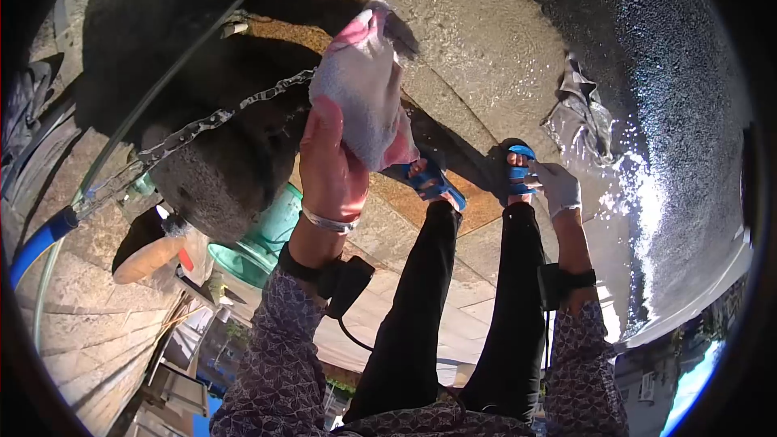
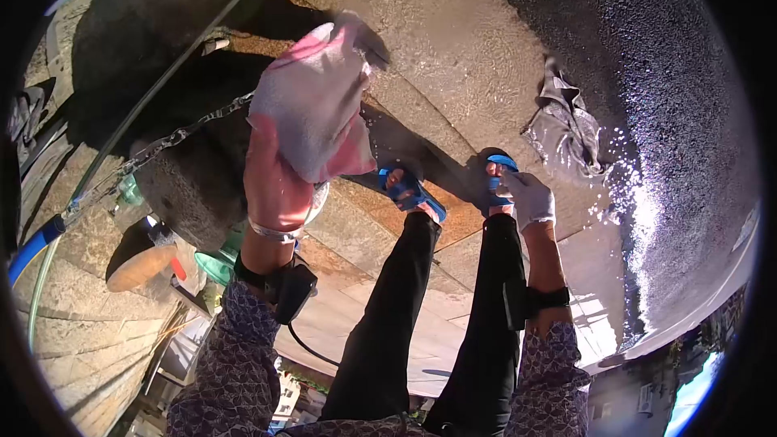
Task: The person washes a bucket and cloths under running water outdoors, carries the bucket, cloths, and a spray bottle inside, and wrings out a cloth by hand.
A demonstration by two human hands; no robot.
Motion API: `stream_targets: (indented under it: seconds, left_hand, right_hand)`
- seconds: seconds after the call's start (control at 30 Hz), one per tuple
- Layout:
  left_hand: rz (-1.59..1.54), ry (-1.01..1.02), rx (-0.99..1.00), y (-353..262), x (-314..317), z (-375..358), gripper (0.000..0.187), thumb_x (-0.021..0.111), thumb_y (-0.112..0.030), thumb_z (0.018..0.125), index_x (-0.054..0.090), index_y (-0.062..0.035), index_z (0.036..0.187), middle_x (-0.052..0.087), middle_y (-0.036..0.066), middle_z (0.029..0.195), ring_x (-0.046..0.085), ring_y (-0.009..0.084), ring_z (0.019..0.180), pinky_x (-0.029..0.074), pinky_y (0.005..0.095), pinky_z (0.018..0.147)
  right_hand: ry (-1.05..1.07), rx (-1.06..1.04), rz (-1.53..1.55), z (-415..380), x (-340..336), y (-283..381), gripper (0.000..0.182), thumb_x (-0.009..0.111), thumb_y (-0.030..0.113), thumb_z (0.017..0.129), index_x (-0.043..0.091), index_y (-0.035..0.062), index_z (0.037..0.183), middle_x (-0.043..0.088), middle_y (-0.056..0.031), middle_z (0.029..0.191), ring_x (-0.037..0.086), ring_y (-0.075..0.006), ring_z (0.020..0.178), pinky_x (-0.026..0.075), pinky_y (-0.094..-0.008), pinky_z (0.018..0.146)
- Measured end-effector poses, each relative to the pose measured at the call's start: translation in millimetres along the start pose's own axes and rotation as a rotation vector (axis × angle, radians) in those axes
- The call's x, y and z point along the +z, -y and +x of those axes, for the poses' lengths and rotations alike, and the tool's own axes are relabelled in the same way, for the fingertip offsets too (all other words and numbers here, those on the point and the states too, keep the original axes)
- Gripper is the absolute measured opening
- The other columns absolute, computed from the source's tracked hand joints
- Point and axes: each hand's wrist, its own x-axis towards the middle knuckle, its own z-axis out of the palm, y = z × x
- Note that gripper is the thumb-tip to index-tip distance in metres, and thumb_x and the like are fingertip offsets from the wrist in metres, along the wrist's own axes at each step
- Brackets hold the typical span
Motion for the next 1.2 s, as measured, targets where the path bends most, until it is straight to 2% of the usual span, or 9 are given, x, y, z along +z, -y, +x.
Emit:
stream_targets:
  seconds: [0.27,0.37,0.4,0.53,0.6,0.63,0.93,1.1,1.2]
  left_hand:
    - [-0.137,0.009,0.243,-19.5,-8.8,-22.9,0.059,0.037,-0.046,0.091,0.031,-0.0037,0.13,0.04,0.013,0.128,0.046,0.0283,0.113,0.041,0.0426,0.093]
    - [0.092,-0.229,0.084,23.2,-65.7,18.6,0.061,0.045,-0.045,0.087,0.034,-0.0011,0.129,0.044,0.015,0.126,0.043,0.0305,0.117,0.038,0.0459,0.095]
    - [-0.151,-0.059,0.026,51.4,-99.0,38.0,0.055,0.049,-0.04,0.087,0.038,-0.0027,0.125,0.048,0.012,0.122,0.047,0.027,0.113,0.042,0.042,0.092]
    - [0.106,-0.645,-0.397,145.7,-190.6,131.4,0.034,0.052,-0.038,0.086,0.052,-0.0077,0.101,0.058,0.003,0.088,0.055,0.0162,0.074,0.044,0.0325,0.061]
    - [0.346,-0.55,-0.247,157.9,-206.3,162.6,0.028,0.05,-0.04,0.087,0.052,-0.0139,0.097,0.057,0.001,0.084,0.052,0.0153,0.069,0.039,0.0277,0.058]
    - [0.304,-0.668,-0.317,160.7,-201.6,176.8,0.029,0.05,-0.038,0.087,0.053,-0.0129,0.099,0.059,0.002,0.086,0.055,0.0156,0.072,0.042,0.028,0.059]
    - [-0.187,-0.096,-0.051,105.2,-137.9,146.4,0.036,0.039,-0.023,0.091,0.043,-0.0053,0.121,0.05,0.011,0.12,0.048,0.0275,0.112,0.042,0.0466,0.091]
    - [-0.205,-0.294,-0.04,82.1,-132.0,100.6,0.05,0.042,-0.038,0.09,0.037,-0.0048,0.127,0.042,0.013,0.129,0.041,0.0341,0.118,0.033,0.0556,0.097]
    - [-0.383,-0.189,-0.067,110.5,-130.5,83.0,0.049,0.045,-0.033,0.09,0.038,-0.0042,0.129,0.048,0.01,0.125,0.044,0.0258,0.117,0.033,0.041,0.1]
  right_hand:
    - [-0.016,-0.013,0.038,3.1,-6.4,-6.6,0.026,0.063,0.021,0.081,0.06,-0.0028,0.091,0.064,-0.0061,0.074,0.059,-0.0109,0.066,0.041,-0.019,0.054]
    - [-0.034,-0.028,0.03,15.8,-7.6,-17.7,0.025,0.061,0.022,0.082,0.061,-0.0017,0.092,0.064,-0.0046,0.074,0.057,-0.0074,0.063,0.037,-0.0181,0.05]
    - [-0.038,-0.036,0.073,20.0,-8.0,-21.8,0.025,0.061,0.022,0.083,0.061,-0.0011,0.092,0.065,-0.0042,0.074,0.056,-0.0058,0.062,0.035,-0.0179,0.049]
    - [-0.037,-0.032,0.068,33.6,-7.6,-34.4,0.025,0.06,0.022,0.083,0.061,-0.0005,0.092,0.065,-0.0048,0.075,0.057,-0.0059,0.062,0.035,-0.0173,0.049]
    - [-0.068,0.012,0.03,38.7,-8.4,-37.1,0.025,0.06,0.023,0.084,0.061,-0.0005,0.092,0.065,-0.0051,0.076,0.059,-0.0065,0.065,0.035,-0.0171,0.05]
    - [-0.071,0.035,0.007,42.5,-10.7,-41.8,0.025,0.06,0.023,0.083,0.061,-0.0008,0.092,0.065,-0.0052,0.076,0.06,-0.0078,0.067,0.037,-0.0178,0.051]
    - [-0.042,0.06,0.025,46.7,3.6,-60.2,0.025,0.062,0.022,0.082,0.062,-0.0014,0.091,0.065,-0.0073,0.077,0.06,-0.0101,0.067,0.044,-0.0208,0.061]
    - [-0.028,0.15,0.048,21.4,32.4,-16.1,0.021,0.063,0.019,0.081,0.064,-0.0007,0.086,0.063,-0.0044,0.074,0.059,-0.01,0.066,0.044,-0.0203,0.06]
    - [0.024,0.1,0.108,23.8,36.4,-22.2,0.023,0.063,0.022,0.08,0.064,-0.0001,0.086,0.062,-0.0034,0.074,0.058,-0.0094,0.067,0.044,-0.0205,0.058]
